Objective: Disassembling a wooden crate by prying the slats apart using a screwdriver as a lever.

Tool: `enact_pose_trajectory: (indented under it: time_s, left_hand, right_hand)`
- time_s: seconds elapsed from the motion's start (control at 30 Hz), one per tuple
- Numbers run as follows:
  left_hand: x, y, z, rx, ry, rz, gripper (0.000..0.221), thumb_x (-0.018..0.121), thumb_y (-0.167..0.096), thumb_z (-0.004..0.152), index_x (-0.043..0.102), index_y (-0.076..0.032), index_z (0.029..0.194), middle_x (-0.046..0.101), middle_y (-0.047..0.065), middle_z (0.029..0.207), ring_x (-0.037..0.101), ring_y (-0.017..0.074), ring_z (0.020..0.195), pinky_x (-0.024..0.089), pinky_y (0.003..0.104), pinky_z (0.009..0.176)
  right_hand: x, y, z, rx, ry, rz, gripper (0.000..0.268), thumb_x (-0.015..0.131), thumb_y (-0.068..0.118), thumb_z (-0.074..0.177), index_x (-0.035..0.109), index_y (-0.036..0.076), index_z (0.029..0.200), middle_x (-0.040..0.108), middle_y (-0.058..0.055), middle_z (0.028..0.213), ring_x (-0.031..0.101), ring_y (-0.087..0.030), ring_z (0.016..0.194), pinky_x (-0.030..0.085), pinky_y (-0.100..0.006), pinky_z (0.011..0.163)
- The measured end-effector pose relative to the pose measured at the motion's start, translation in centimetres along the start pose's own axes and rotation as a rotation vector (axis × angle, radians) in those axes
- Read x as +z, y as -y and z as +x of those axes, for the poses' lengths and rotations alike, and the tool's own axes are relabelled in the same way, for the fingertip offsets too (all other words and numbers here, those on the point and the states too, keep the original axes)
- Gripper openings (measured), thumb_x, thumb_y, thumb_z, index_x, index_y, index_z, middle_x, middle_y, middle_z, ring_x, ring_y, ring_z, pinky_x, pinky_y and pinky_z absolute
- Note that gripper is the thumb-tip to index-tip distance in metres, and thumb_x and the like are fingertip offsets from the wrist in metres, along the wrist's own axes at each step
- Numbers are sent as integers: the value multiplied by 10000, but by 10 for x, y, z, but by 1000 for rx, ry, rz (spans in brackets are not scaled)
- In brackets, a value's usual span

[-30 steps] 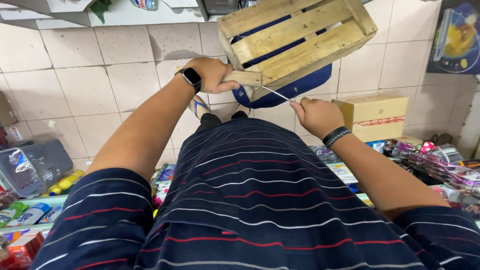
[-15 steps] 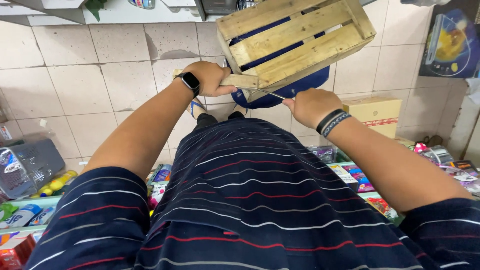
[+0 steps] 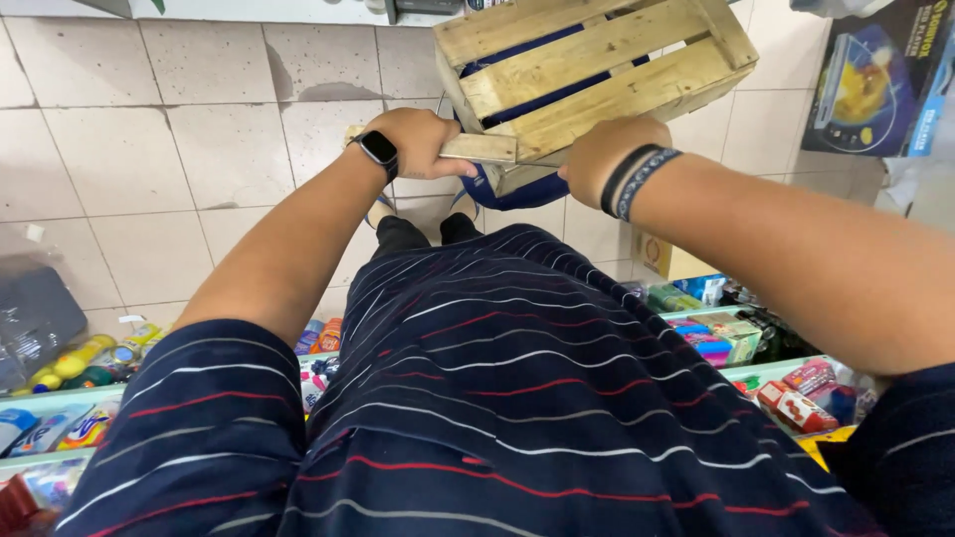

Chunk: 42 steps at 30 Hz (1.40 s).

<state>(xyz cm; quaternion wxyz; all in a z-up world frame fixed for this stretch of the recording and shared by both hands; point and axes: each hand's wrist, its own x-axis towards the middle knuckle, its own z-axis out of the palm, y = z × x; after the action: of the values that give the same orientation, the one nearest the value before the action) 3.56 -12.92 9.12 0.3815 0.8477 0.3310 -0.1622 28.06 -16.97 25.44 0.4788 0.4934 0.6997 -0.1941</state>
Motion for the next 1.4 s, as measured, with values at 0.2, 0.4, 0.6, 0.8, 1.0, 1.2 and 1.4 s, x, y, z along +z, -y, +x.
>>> enact_pose_trajectory:
  time_s: [0.2, 0.4, 0.6, 0.8, 1.0, 1.2, 1.4]
  left_hand:
    - [4, 1, -3, 23, -30, 13, 696, 432, -779, 958, 642, -126, 1078, 753, 165, 892, 741, 342, 935, 572, 461, 873]
    - [22, 2, 3, 69, -104, -6, 743, 399, -810, 956, 601, -110, 1099, 742, 175, 892, 738, 357, 918, 576, 485, 878]
    - [32, -2, -2, 70, -150, 39, 721, 387, -790, 970, 575, -109, 1112, 736, 152, 894, 745, 336, 911, 584, 480, 875]
    - [39, -1, -3, 73, -221, 49, 691, 420, -780, 983, 565, -111, 1077, 718, 148, 863, 745, 340, 878, 593, 464, 845]
    - [42, 3, -1, 64, -224, 28, 685, 451, -786, 971, 564, -118, 1070, 717, 145, 836, 747, 343, 860, 592, 474, 833]
    - [42, 11, -15, 18, -289, -5, 649, 456, -746, 988, 543, -107, 1059, 706, 176, 819, 743, 376, 839, 594, 486, 812]
    - [55, 8, -16, 7, -346, -104, 609, 462, -703, 1010, 550, -103, 1059, 712, 177, 822, 742, 372, 837, 594, 476, 800]
  right_hand:
    - [1, 9, 14, 20, 38, -87, 485, 348, 263, 1059, 790, 68, 1012, 779, -95, 870, 758, -298, 882, 518, -483, 832]
    - [34, -22, -30, -13, -119, 137, 693, 277, 529, 1094, 764, 38, 1065, 786, -227, 966, 760, -413, 990, 552, -518, 867]
    - [104, -26, -17, 20, -196, 361, 703, 258, 553, 1125, 737, 46, 1036, 772, -235, 897, 756, -419, 947, 564, -507, 863]
    - [119, -16, 18, -29, -257, 400, 675, 259, 559, 1128, 716, 93, 956, 756, -177, 807, 762, -369, 866, 574, -471, 800]
    - [77, -5, -3, 1, -101, 408, 745, 240, 575, 1098, 739, 73, 864, 752, -198, 767, 766, -374, 835, 581, -471, 748]
    - [10, -8, -4, -42, -36, 213, 686, 274, 513, 1098, 753, 75, 876, 742, -156, 750, 765, -329, 815, 583, -434, 756]
    - [-4, -7, 19, -33, 43, 61, 695, 247, 498, 1098, 757, 67, 907, 757, -155, 764, 770, -321, 818, 573, -445, 776]
